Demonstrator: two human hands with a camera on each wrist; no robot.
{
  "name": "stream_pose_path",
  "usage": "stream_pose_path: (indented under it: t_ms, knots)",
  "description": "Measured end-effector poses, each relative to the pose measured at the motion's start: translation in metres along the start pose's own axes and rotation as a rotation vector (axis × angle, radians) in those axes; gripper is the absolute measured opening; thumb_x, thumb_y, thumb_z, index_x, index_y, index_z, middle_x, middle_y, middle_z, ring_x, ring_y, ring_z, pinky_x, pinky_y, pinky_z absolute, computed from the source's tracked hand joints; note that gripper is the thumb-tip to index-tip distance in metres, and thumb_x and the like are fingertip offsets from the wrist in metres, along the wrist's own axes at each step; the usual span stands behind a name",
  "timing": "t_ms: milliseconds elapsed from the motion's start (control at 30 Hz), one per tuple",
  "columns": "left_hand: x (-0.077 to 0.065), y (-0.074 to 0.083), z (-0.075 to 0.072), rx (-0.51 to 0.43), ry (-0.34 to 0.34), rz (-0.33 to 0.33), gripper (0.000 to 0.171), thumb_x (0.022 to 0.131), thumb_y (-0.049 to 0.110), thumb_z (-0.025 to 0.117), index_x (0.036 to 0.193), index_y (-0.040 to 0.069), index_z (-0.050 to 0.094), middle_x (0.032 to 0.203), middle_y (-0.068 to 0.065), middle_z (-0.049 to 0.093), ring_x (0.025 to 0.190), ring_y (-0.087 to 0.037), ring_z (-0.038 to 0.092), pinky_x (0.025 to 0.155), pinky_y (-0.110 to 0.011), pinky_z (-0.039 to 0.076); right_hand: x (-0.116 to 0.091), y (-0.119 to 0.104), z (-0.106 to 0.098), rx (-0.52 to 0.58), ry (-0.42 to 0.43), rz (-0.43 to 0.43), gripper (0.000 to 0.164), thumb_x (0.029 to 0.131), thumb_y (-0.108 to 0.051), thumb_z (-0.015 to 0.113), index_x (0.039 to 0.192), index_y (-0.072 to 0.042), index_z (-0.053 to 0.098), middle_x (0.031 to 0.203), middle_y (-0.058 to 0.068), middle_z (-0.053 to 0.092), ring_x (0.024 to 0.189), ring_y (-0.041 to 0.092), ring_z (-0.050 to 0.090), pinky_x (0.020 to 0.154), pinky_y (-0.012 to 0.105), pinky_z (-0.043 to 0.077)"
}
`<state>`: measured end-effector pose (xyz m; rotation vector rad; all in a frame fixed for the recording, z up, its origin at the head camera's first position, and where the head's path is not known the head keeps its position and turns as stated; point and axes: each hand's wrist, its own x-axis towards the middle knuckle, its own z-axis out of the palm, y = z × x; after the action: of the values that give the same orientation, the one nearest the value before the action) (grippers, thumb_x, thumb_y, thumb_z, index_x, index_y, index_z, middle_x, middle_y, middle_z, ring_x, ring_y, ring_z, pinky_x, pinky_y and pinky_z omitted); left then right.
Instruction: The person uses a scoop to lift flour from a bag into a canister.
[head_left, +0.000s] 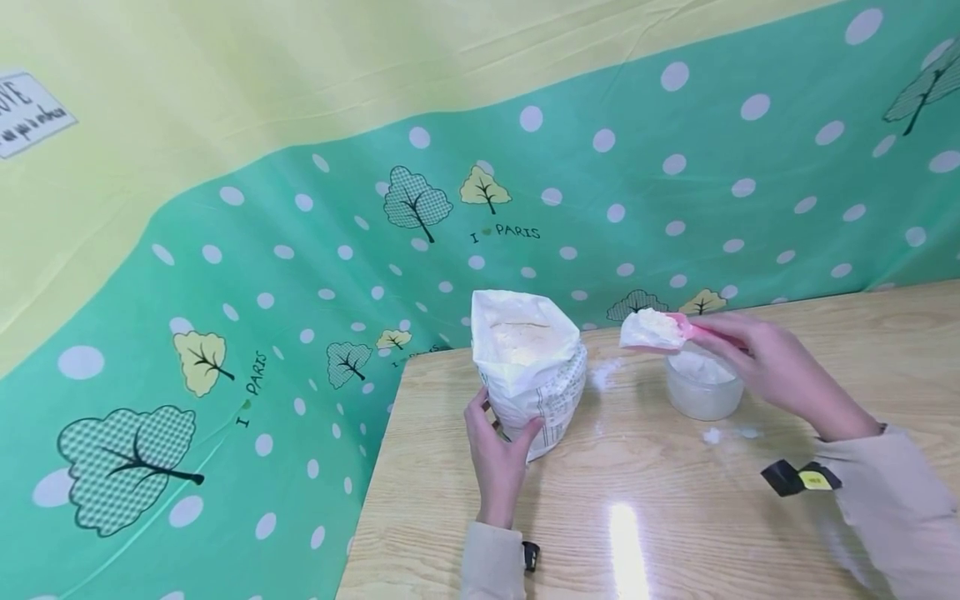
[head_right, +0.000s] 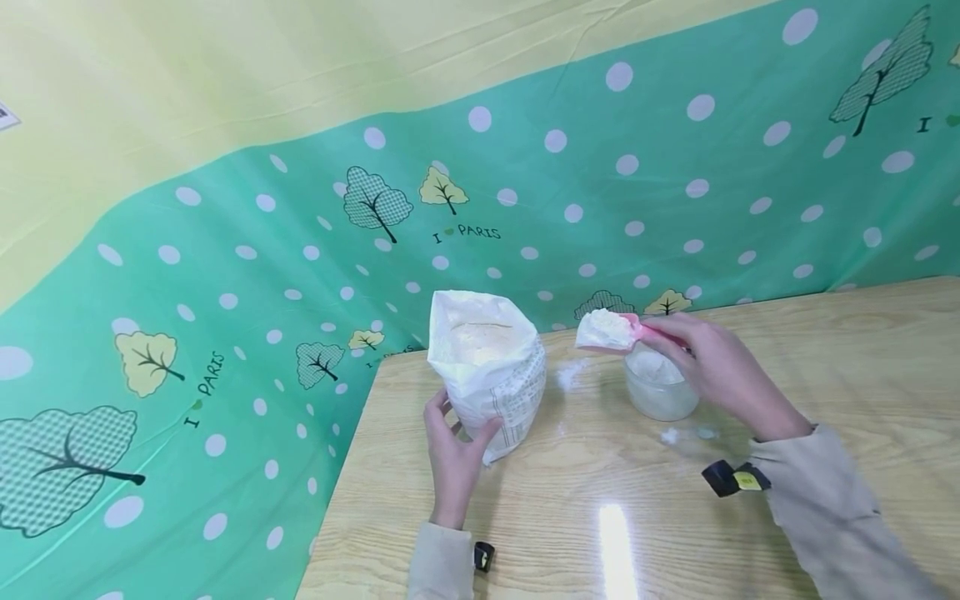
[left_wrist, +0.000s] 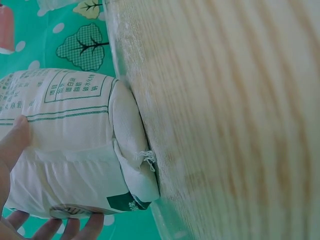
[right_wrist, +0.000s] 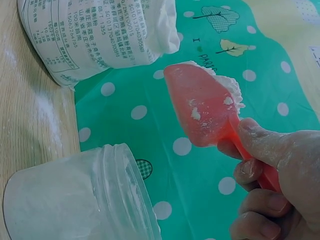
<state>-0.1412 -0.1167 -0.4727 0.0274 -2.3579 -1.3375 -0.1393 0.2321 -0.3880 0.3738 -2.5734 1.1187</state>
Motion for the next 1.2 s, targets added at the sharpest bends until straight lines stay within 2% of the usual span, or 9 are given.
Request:
stream_pose_path:
  t_ms: [233,400,667,733,800,900,1000,1133,1200]
  knots:
    - [0.0,-0.001,0.0,-0.003,-0.003,0.004,0.091,0.072,0.034,0.089,0.145,0.016,0.038,0.135,-0.002,0.046,0.126,-0.019,0.047,0.099,-0.035,0.053,-0.002,0.005,-0.002,0.01,0.004,0.043,0.034,0.098,-0.022,0.063,0.128,-0.006,0.067,0.125,0.02,0.066,0.117,0.041,0.058,0.094,0.061,0.045]
    - [0.0,-0.001,0.0,-0.008,-0.001,0.008,0.091,0.071,0.033,0.089,0.145,0.016,0.038,0.135,-0.002,0.046,0.126,-0.019,0.047,0.099,-0.034,0.053,-0.005,0.013,-0.002,0.013,-0.001,0.028,0.035,0.098,-0.022,0.063,0.129,-0.004,0.066,0.126,0.025,0.064,0.118,0.046,0.056,0.092,0.063,0.043]
    - [0.0,0.0,0.0,0.001,-0.005,0.022,0.09,0.072,0.033,0.088,0.144,0.015,0.038,0.136,-0.003,0.046,0.127,-0.019,0.047,0.099,-0.034,0.053,-0.012,0.02,-0.007,0.034,-0.038,0.119,0.038,0.099,-0.025,0.061,0.13,-0.003,0.064,0.133,0.026,0.059,0.124,0.047,0.051,0.095,0.066,0.041]
    - [0.0,0.001,0.0,0.003,-0.007,0.022,0.09,0.072,0.032,0.088,0.144,0.016,0.038,0.136,-0.003,0.045,0.127,-0.019,0.047,0.099,-0.034,0.053,-0.014,0.023,-0.007,0.023,-0.035,0.123,0.038,0.099,-0.025,0.061,0.13,-0.003,0.064,0.132,0.025,0.06,0.12,0.045,0.053,0.097,0.045,0.051]
    - [0.0,0.001,0.0,-0.003,-0.007,0.021,0.09,0.072,0.032,0.088,0.144,0.016,0.037,0.136,-0.003,0.045,0.127,-0.019,0.047,0.099,-0.034,0.053,-0.016,0.027,-0.007,0.018,-0.03,0.12,0.037,0.099,-0.024,0.062,0.129,-0.002,0.064,0.13,0.026,0.061,0.117,0.044,0.054,0.09,0.023,0.053]
    - [0.001,0.002,0.0,-0.009,-0.007,0.016,0.09,0.072,0.032,0.088,0.145,0.016,0.037,0.136,-0.002,0.045,0.127,-0.019,0.047,0.099,-0.034,0.053,-0.018,0.031,-0.007,0.013,-0.019,0.115,0.036,0.098,-0.021,0.063,0.128,0.0,0.065,0.126,0.027,0.062,0.111,0.043,0.056,0.075,-0.005,0.037]
    - [0.001,0.002,0.0,-0.014,-0.008,0.007,0.09,0.072,0.031,0.088,0.145,0.016,0.038,0.136,-0.002,0.045,0.127,-0.019,0.047,0.1,-0.034,0.052,-0.02,0.035,-0.008,0.011,-0.025,0.118,0.037,0.098,-0.021,0.062,0.128,0.002,0.063,0.126,0.03,0.061,0.111,0.046,0.057,0.072,-0.004,0.039]
    - [0.001,0.002,0.0,-0.017,-0.01,0.003,0.089,0.072,0.03,0.089,0.144,0.017,0.038,0.136,-0.001,0.045,0.127,-0.019,0.046,0.1,-0.034,0.052,-0.023,0.037,-0.011,-0.009,-0.039,0.132,0.04,0.099,-0.024,0.062,0.128,0.003,0.063,0.126,0.031,0.061,0.111,0.046,0.056,0.072,0.008,0.049]
    - [0.0,0.002,0.0,-0.017,-0.01,0.001,0.089,0.072,0.03,0.089,0.144,0.017,0.038,0.136,-0.001,0.045,0.127,-0.019,0.046,0.1,-0.035,0.052,-0.026,0.038,-0.012,-0.019,-0.036,0.131,0.039,0.099,-0.024,0.061,0.128,0.003,0.063,0.126,0.031,0.061,0.111,0.046,0.056,0.077,0.027,0.056]
